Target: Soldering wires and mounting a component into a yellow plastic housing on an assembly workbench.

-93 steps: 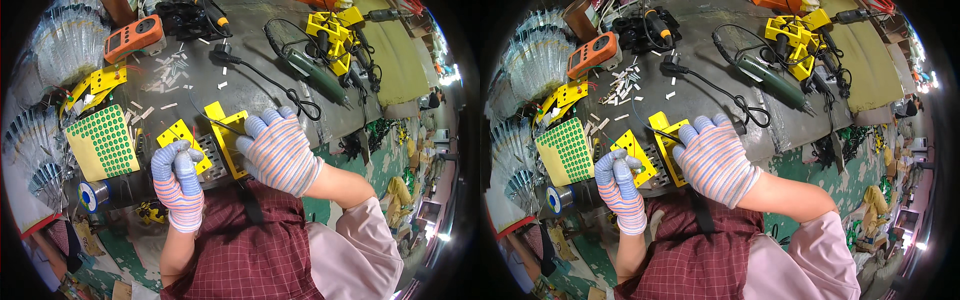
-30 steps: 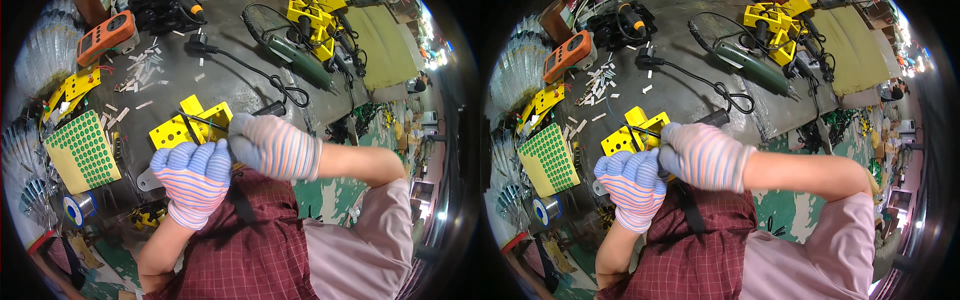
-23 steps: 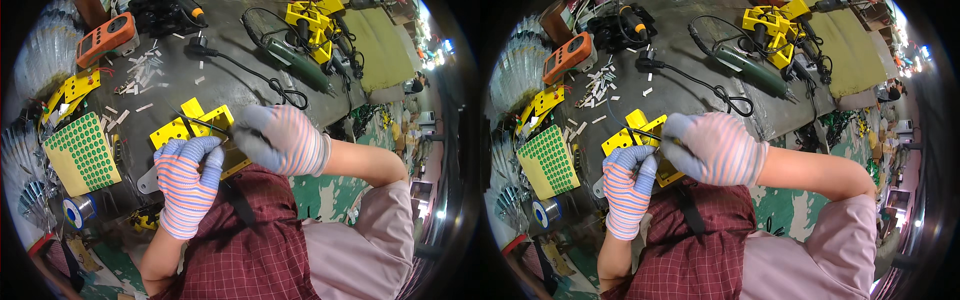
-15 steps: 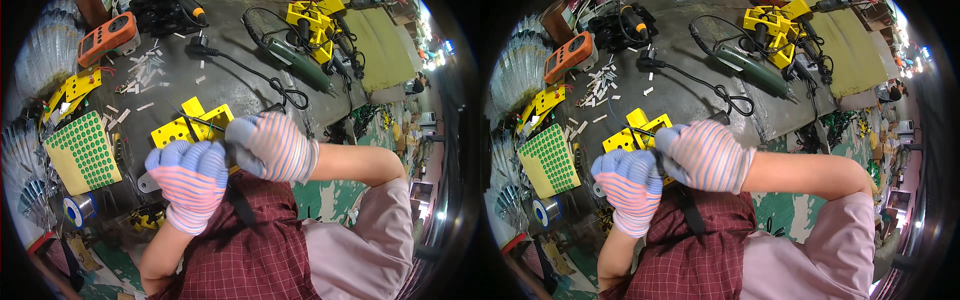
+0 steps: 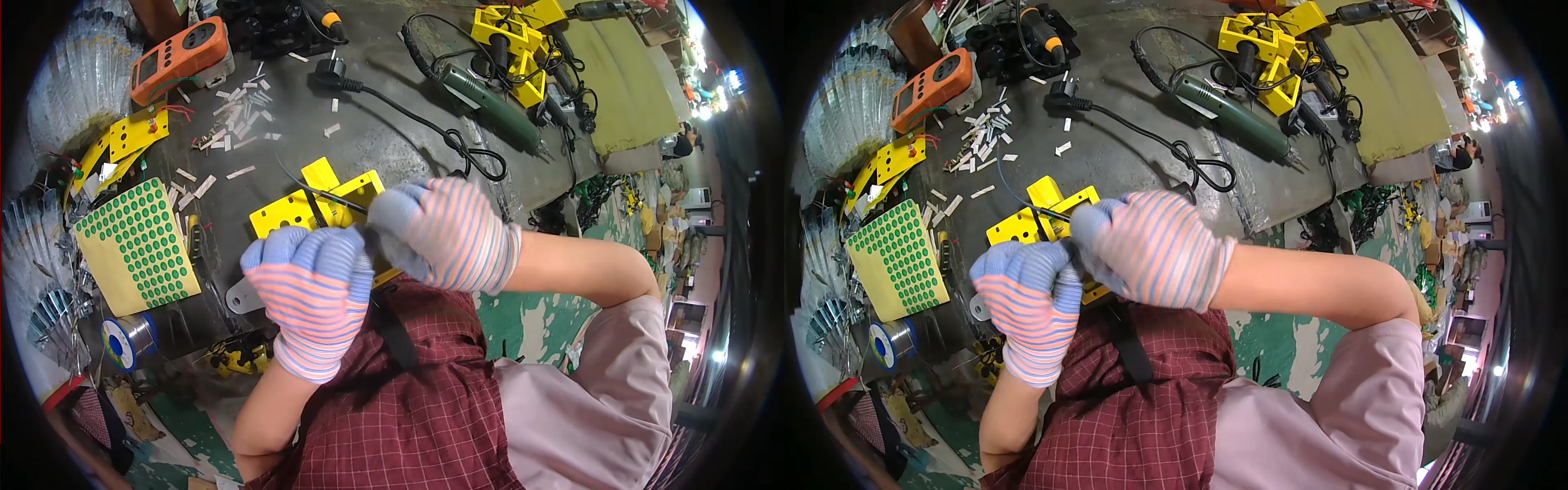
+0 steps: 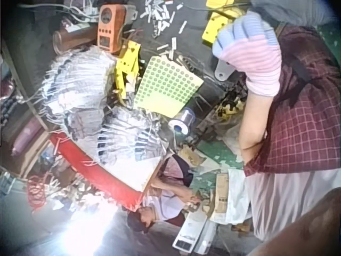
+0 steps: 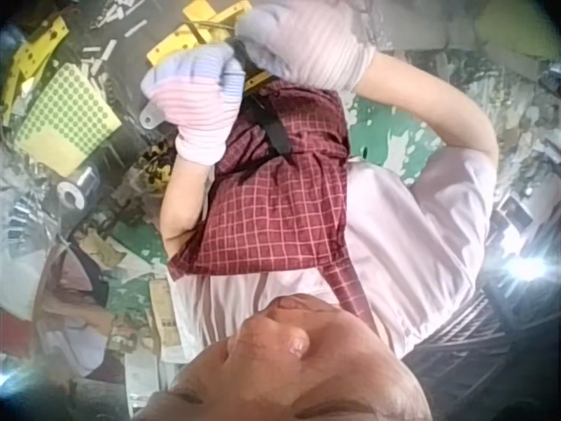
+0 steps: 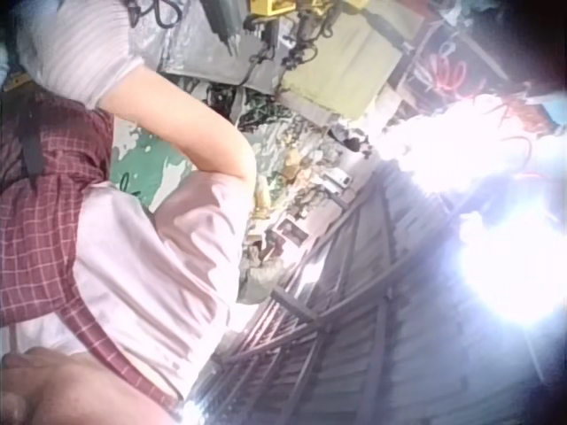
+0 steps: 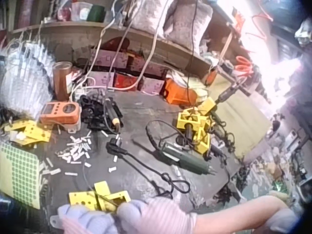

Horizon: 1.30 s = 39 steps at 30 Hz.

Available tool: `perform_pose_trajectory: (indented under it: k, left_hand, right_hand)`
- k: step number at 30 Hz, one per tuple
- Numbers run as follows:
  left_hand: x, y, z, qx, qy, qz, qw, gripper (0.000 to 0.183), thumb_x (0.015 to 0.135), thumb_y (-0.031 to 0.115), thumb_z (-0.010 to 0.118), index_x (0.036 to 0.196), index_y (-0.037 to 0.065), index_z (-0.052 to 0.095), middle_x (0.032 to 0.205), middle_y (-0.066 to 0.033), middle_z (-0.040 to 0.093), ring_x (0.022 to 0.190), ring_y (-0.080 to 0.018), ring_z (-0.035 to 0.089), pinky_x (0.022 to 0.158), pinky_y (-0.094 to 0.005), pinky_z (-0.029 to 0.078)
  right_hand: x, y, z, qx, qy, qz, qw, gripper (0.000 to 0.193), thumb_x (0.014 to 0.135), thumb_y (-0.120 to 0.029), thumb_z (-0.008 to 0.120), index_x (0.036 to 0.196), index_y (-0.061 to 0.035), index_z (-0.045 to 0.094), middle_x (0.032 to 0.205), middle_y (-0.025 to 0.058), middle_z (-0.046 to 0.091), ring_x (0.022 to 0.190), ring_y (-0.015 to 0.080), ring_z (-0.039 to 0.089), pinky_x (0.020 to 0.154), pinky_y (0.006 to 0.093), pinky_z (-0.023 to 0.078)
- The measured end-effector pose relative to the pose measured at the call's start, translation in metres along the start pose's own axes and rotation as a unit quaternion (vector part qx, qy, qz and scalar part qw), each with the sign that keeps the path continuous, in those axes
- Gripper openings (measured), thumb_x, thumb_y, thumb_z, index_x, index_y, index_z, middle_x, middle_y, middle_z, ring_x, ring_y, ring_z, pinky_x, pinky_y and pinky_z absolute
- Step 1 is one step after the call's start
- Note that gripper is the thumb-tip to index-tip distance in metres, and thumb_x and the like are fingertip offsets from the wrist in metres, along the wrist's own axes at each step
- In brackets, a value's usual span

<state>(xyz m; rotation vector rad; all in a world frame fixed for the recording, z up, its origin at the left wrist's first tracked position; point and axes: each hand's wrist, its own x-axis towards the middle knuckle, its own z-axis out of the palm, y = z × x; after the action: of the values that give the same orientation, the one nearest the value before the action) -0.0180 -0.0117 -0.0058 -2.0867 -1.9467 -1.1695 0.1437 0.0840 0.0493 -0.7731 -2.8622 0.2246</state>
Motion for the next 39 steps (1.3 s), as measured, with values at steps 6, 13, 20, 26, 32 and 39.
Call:
perform_pose_trajectory:
  k: [6, 13, 20, 26, 32, 39]
  left_hand:
    - [0.004, -0.001, 0.002, -0.054, -0.017, -0.052, 0.997, 0.014, 0.077, 0.021, 0.072, 0.089, 0.016, 0.066, 0.083, -0.0037, 0.062, 0.082, -0.0273, 0.058, 0.075, -0.0461, 0.041]
    - [0.003, -0.006, -0.007, -0.084, -0.056, -0.024, 0.995, 0.026, 0.077, 0.024, 0.070, 0.102, 0.017, 0.068, 0.092, -0.0016, 0.064, 0.090, -0.0260, 0.056, 0.085, -0.0459, 0.039]
    - [-0.002, -0.005, 0.005, 0.009, 0.002, 0.029, 1.000, 0.030, 0.074, 0.022, 0.073, 0.103, 0.021, 0.067, 0.091, 0.0037, 0.063, 0.083, -0.0187, 0.055, 0.077, -0.0413, 0.038]
    - [-0.001, -0.007, 0.005, -0.055, 0.008, 0.010, 0.998, 0.033, 0.077, 0.023, 0.074, 0.108, 0.022, 0.066, 0.091, 0.0042, 0.062, 0.082, -0.0191, 0.053, 0.075, -0.0409, 0.037]
    - [-0.001, -0.004, 0.007, -0.058, 0.001, 0.003, 0.998, 0.030, 0.077, 0.023, 0.075, 0.105, 0.021, 0.067, 0.091, 0.0033, 0.062, 0.085, -0.0204, 0.054, 0.078, -0.0413, 0.038]
    - [0.014, -0.005, -0.007, -0.167, -0.080, -0.100, 0.978, 0.016, 0.081, 0.019, 0.072, 0.096, 0.015, 0.070, 0.085, -0.0051, 0.068, 0.079, -0.0277, 0.061, 0.078, -0.0422, 0.043]
  right_hand:
    - [0.005, 0.013, -0.008, 0.318, -0.127, 0.119, 0.932, 0.025, 0.089, -0.026, 0.063, 0.104, -0.0056, 0.062, 0.073, 0.0150, 0.062, 0.063, 0.0340, 0.063, 0.054, 0.0411, 0.049]
    - [-0.001, 0.004, 0.002, -0.010, 0.079, -0.070, 0.994, 0.021, 0.084, -0.022, 0.063, 0.100, -0.0089, 0.062, 0.081, 0.0091, 0.063, 0.071, 0.0322, 0.063, 0.058, 0.0409, 0.051]
    - [0.038, 0.023, -0.029, 0.235, -0.085, 0.080, 0.965, 0.023, 0.095, -0.022, 0.055, 0.100, -0.0019, 0.064, 0.084, 0.0212, 0.065, 0.083, 0.0376, 0.064, 0.070, 0.0453, 0.050]
    - [0.134, 0.051, 0.026, 0.212, -0.104, 0.093, 0.967, 0.025, 0.088, -0.020, 0.066, 0.106, -0.0030, 0.066, 0.091, 0.0179, 0.069, 0.089, 0.0331, 0.067, 0.079, 0.0380, 0.053]
    - [0.160, 0.044, 0.050, 0.084, -0.154, 0.116, 0.978, 0.028, 0.082, -0.027, 0.068, 0.099, -0.0050, 0.069, 0.099, 0.0196, 0.069, 0.094, 0.0365, 0.066, 0.081, 0.0426, 0.053]
    - [0.116, 0.049, 0.016, 0.345, 0.017, 0.133, 0.929, 0.023, 0.087, -0.018, 0.067, 0.104, -0.0031, 0.064, 0.090, 0.0130, 0.069, 0.077, 0.0232, 0.067, 0.072, 0.0356, 0.053]
